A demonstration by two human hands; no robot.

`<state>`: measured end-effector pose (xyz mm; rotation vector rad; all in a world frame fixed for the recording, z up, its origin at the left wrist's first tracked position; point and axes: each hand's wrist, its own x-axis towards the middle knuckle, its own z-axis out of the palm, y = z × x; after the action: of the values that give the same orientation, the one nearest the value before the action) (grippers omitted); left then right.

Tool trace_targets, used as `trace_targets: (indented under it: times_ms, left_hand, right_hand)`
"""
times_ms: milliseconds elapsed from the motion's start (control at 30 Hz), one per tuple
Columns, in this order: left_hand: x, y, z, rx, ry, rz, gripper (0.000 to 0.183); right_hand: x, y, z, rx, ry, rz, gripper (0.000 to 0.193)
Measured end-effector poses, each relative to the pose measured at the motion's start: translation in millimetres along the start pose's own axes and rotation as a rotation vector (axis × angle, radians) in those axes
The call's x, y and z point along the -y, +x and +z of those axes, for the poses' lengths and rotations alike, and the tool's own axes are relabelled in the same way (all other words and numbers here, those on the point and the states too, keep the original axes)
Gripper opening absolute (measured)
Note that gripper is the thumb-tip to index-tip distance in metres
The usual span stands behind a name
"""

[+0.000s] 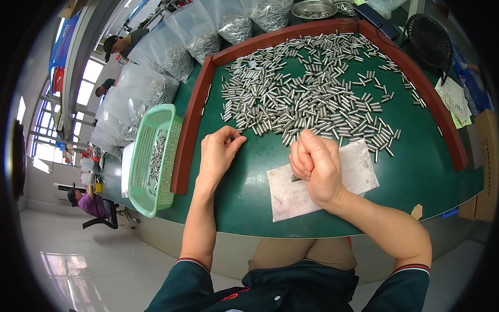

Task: Assembling small metal pins into sleeves using tweezers at a manufacturing workbench.

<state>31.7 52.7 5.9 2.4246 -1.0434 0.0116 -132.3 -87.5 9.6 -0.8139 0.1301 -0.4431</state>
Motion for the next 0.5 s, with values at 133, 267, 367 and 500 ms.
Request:
trace_targets:
  times_ms: [133,267,367,500]
  left_hand:
    - [-1,-1,-8,0.009,-0.125,-0.050,0.015]
    - [-2,3,-15,0.017,-0.095,-0.170,0.019]
    - [0,2,-19,0.108,-0.062,-0.150,0.019]
    - [-1,0,-14,0.157,-0.104,-0.141,0.017]
  right_hand:
    - [0,0,2,-0.002,0.023,0.005,0.043]
    - [0,0,0,0.002,0.010,0.002,0.043]
    - [0,1,0,-0.002,0.011,0.006,0.043]
    - [1,1,1,-0.005,0.014,0.015,0.043]
